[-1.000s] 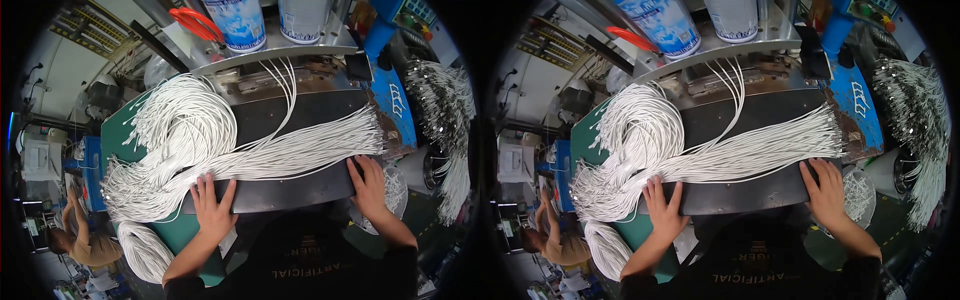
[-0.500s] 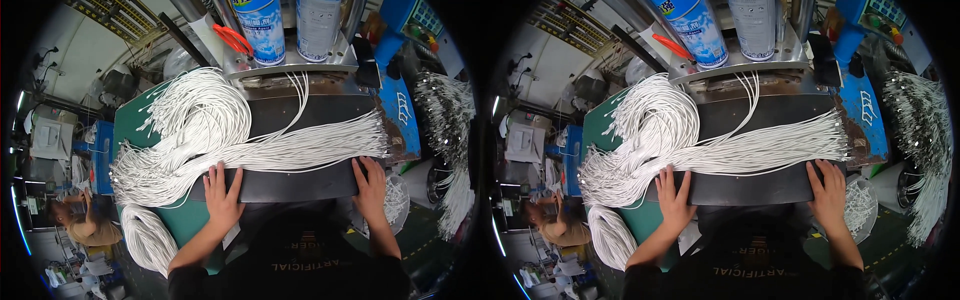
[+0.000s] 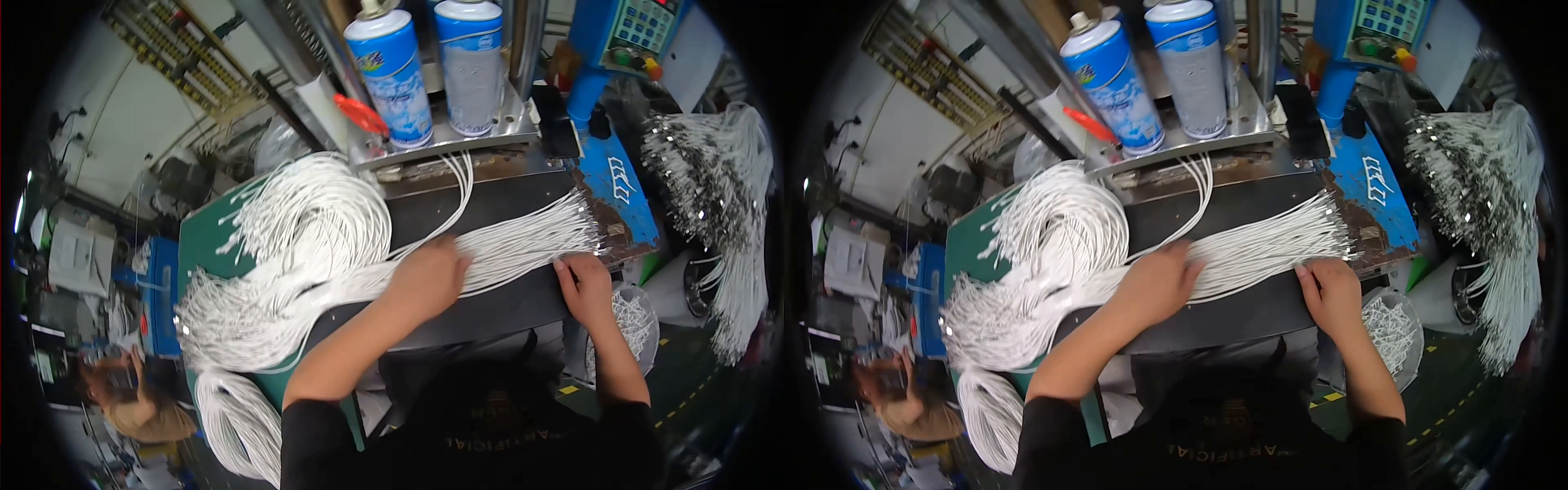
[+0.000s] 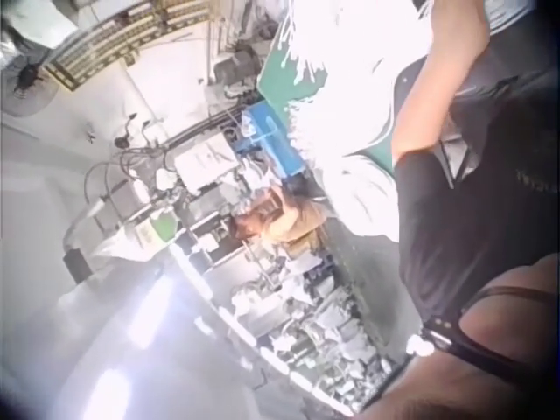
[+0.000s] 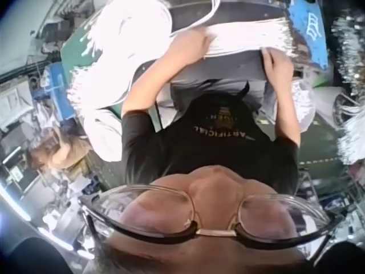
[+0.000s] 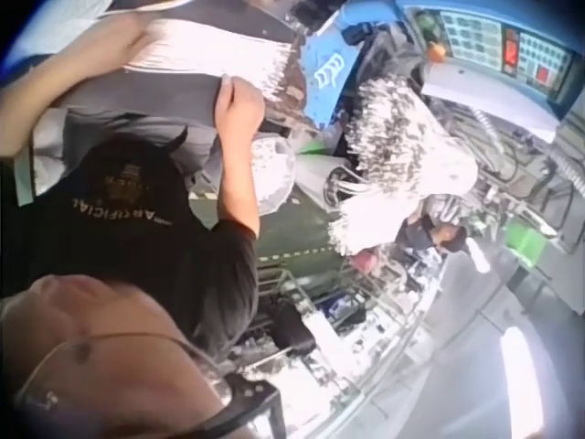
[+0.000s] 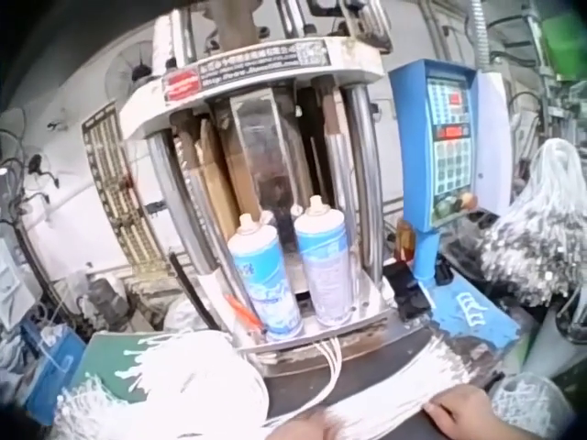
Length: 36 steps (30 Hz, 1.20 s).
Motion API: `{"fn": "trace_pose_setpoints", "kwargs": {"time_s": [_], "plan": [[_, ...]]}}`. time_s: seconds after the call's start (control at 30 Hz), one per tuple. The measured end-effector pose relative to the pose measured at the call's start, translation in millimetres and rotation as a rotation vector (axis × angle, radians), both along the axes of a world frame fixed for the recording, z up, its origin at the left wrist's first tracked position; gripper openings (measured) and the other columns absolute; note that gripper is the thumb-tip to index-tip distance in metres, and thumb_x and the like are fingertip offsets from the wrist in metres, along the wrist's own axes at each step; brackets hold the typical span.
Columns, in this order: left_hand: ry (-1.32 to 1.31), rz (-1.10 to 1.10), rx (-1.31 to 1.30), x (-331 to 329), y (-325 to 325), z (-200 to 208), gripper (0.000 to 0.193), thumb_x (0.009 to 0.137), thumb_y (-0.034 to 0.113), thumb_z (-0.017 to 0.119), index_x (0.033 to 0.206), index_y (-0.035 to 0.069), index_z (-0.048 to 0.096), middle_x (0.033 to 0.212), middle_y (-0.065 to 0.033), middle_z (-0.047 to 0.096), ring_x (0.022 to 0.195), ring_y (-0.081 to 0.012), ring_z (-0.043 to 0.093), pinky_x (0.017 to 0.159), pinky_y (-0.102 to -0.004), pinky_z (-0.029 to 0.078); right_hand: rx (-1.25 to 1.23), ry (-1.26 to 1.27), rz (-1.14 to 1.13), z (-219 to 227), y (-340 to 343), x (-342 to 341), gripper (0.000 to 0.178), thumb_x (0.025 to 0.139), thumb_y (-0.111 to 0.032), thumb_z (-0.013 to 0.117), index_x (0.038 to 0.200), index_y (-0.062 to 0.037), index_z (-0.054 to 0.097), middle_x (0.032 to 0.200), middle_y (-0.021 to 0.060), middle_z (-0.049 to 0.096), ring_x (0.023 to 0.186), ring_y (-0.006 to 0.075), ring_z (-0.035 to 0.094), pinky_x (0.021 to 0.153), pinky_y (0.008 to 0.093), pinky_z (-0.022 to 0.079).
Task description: The person assembles electrical wire harnesses by aligning wire bundles into an alignment jig, then attaching connectors to the wire bundles using a crimping machine.
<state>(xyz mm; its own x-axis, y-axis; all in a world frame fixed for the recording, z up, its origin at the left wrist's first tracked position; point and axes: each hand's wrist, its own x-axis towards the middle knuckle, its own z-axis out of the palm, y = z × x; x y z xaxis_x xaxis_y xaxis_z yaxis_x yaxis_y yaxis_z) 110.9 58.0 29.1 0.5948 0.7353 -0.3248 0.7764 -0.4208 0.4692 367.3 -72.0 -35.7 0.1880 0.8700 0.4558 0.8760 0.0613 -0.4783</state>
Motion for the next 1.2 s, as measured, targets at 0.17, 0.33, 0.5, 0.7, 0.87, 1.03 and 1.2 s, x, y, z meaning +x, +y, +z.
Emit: {"fn": "trace_pose_setpoints", "kwargs": {"time_s": [0.17,0.33,0.5,0.7,0.87,1.03,1.2], "plan": [[-0.18,-0.221,0.145,-46.0,43.5,-23.6,0.031,0.091,0.021,0.071,0.108,-0.004,0.066,0.108,-0.0183,0.065,0.098,-0.0329,0.065,0.081,-0.0395,0.052,-0.353,0.128,-0.013,26.1,26.5,6.1,0.019,0.09,-0.021,0.07,0.086,-0.0026,0.069,0.08,0.0162,0.067,0.077,0.0357,0.065,0.071,0.0424,0.05],[-0.457,-0.071,-0.232,-51.7,82.0,-39.8,0.025,0.091,0.017,0.073,0.105,-0.003,0.069,0.101,-0.0078,0.062,0.092,-0.0158,0.061,0.077,-0.0271,0.047,0.148,-0.035,0.342,62.8,81.9,-69.6,0.023,0.083,-0.016,0.071,0.104,-0.0065,0.071,0.098,0.0095,0.071,0.1,0.0276,0.066,0.092,0.0413,0.048],[-0.616,-0.037,-0.483,-71.5,89.0,-47.0,0.018,0.092,0.01,0.074,0.102,-0.004,0.071,0.088,0.0007,0.062,0.08,-0.0059,0.053,0.069,-0.0229,0.043,-0.346,-0.53,0.031,23.1,150.8,-14.0,0.041,0.073,-0.003,0.067,0.114,-0.0107,0.071,0.101,0.0095,0.071,0.109,0.0267,0.064,0.105,0.0515,0.042],[-0.632,0.265,-0.177,-67.3,82.4,-59.8,0.017,0.088,0.014,0.078,0.093,-0.001,0.076,0.066,-0.0016,0.063,0.063,-0.0073,0.051,0.058,-0.0266,0.042,-0.399,-0.594,-0.11,43.1,135.0,41.2,0.031,0.074,-0.015,0.078,0.105,-0.01,0.074,0.101,0.0062,0.072,0.113,0.0292,0.063,0.106,0.0585,0.037],[-0.611,0.35,-0.212,-55.2,64.2,-52.5,0.009,0.087,0.008,0.079,0.09,-0.001,0.076,0.072,0.0035,0.064,0.067,-0.0052,0.053,0.063,-0.0222,0.044,-0.129,-0.24,0.442,49.2,110.8,-29.2,0.035,0.076,-0.026,0.081,0.105,-0.0086,0.073,0.104,0.007,0.072,0.1,0.0321,0.067,0.094,0.0463,0.051],[-0.652,0.385,-0.317,-45.7,66.3,-61.2,0.01,0.09,0.008,0.075,0.084,-0.001,0.074,0.071,0.0025,0.065,0.065,-0.0048,0.054,0.061,-0.0218,0.044,-0.257,-0.175,0.204,13.0,104.9,-29.4,0.025,0.089,-0.03,0.07,0.096,-0.0056,0.071,0.099,0.0123,0.071,0.084,0.0344,0.069,0.072,0.0425,0.056],[-0.643,0.312,-0.364,-46.3,72.5,-57.9,0.013,0.096,0.011,0.069,0.089,-0.001,0.07,0.077,0.0011,0.067,0.071,-0.0045,0.057,0.065,-0.0209,0.045,-0.309,-0.281,0.286,31.8,89.5,-33.0,0.028,0.098,-0.03,0.059,0.096,-0.0038,0.069,0.103,0.0156,0.069,0.086,0.0346,0.069,0.071,0.0464,0.056]]}}
